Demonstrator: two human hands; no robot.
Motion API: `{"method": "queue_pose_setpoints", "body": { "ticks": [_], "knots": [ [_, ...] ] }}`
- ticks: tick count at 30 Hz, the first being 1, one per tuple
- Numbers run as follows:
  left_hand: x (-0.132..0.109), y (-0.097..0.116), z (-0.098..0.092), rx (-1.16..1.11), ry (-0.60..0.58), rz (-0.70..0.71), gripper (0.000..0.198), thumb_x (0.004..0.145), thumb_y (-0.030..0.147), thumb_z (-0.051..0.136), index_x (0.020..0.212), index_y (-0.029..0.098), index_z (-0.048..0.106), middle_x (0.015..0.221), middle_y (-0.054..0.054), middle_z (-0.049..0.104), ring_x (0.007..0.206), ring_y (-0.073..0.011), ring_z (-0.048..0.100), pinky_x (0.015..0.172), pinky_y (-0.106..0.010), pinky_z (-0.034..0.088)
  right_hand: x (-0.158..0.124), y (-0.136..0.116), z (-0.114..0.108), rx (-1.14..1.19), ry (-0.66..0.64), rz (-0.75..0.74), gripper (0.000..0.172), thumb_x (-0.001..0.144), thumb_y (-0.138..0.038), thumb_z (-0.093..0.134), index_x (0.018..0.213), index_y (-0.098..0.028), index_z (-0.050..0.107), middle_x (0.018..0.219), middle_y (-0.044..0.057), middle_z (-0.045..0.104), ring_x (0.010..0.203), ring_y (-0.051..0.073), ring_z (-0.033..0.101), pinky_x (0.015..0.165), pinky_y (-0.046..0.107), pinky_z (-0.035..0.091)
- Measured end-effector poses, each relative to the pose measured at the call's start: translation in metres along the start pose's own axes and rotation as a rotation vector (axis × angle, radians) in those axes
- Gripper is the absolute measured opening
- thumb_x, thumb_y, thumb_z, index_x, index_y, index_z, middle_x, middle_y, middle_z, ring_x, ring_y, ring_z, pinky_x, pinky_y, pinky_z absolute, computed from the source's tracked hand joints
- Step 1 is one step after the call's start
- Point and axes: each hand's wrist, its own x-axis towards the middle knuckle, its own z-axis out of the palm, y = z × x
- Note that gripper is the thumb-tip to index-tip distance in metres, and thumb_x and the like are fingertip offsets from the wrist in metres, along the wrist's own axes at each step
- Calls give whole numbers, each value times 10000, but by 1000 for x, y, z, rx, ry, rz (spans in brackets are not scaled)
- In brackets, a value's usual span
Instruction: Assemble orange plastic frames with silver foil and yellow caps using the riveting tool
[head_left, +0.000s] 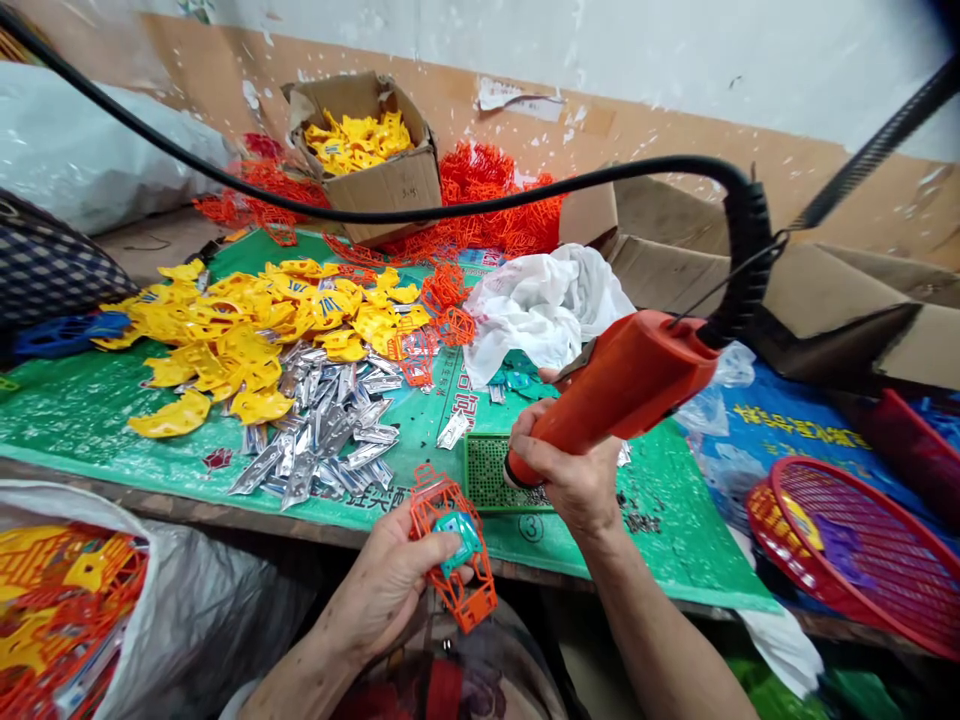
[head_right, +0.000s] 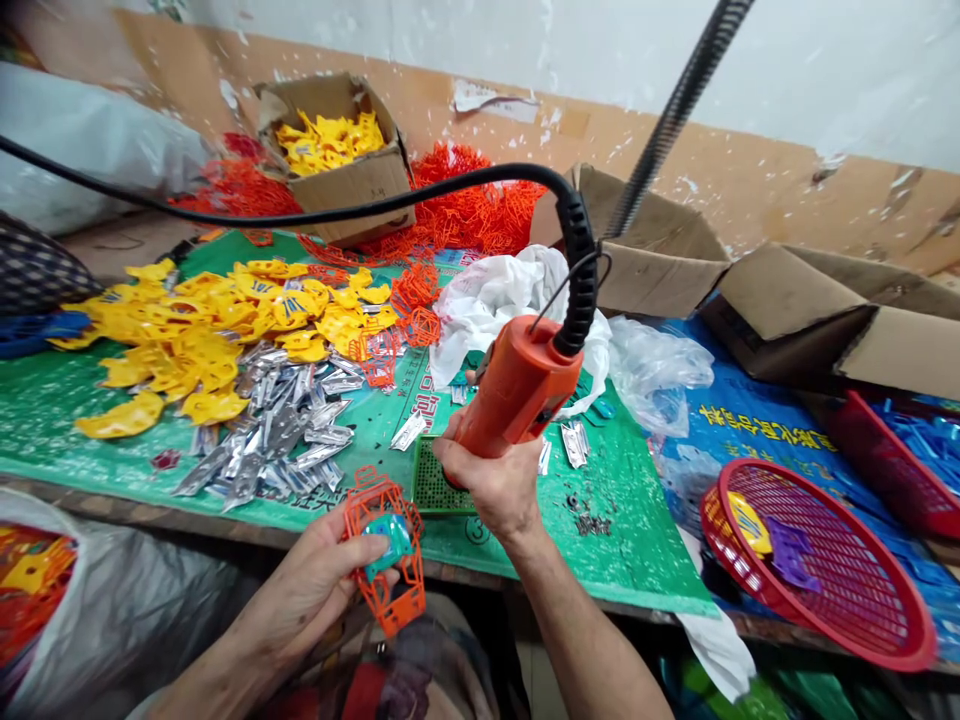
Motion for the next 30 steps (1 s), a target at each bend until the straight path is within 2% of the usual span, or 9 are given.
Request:
{"method": "queue_pose_setpoints", "body": {
  "ticks": [4, 8, 13, 15, 21, 30],
  "knots": [
    [-1, -2, -1, -9, 6, 6, 315, 693, 119, 739, 995, 142, 652, 855, -29, 687, 660, -131, 633, 564, -234, 556, 1, -4, -1, 20, -4, -27, 109, 613, -171, 748, 651, -194, 648, 658, -18, 623, 586, 142, 563, 578, 326, 473],
    [-2, -1, 2, -26, 1, 29, 341, 681, 111, 730, 1012, 147, 651, 871, -27, 687, 673, -131, 625, 555, -233, 559, -1, -23, 0, 108, -11, -41, 144, 611, -160, 752, 717, -200, 662, 679, -21, 630, 611, 147, 583, 624, 338, 490],
    [-2, -2, 5, -26, 1, 19, 342, 684, 96, 724, 1011, 156, 645, 891, -30, 690, 702, -143, 635, 536, -221, 551, -13, -56, 14, 331, -114, -6, 548, 631, -98, 705, 1131, -297, 604, 676, -52, 630, 612, 133, 588, 627, 311, 514],
    [-2, -3, 5, -42, 1, 18, 333, 670, 103, 741, 985, 149, 642, 850, -21, 679, 647, -122, 614, 529, -214, 541, -20, -63, 20, 365, -171, 6, 593, 650, -99, 702, 1187, -315, 576, 683, -50, 633, 621, 130, 592, 635, 303, 526],
    [-1, -6, 5, -59, -19, 25, 303, 640, 131, 765, 911, 140, 630, 738, 3, 637, 561, -103, 582, 538, -227, 534, -33, -61, 28, 382, -229, 56, 590, 671, -139, 741, 1195, -340, 559, 715, -51, 637, 641, 132, 602, 628, 299, 536],
    [-2, -5, 4, -54, -33, 42, 301, 639, 131, 761, 922, 131, 657, 752, -9, 661, 553, -98, 583, 541, -227, 531, -37, -58, 32, 354, -206, 67, 615, 669, -104, 689, 1217, -328, 523, 701, -62, 625, 635, 125, 594, 630, 298, 524]
  ]
}}
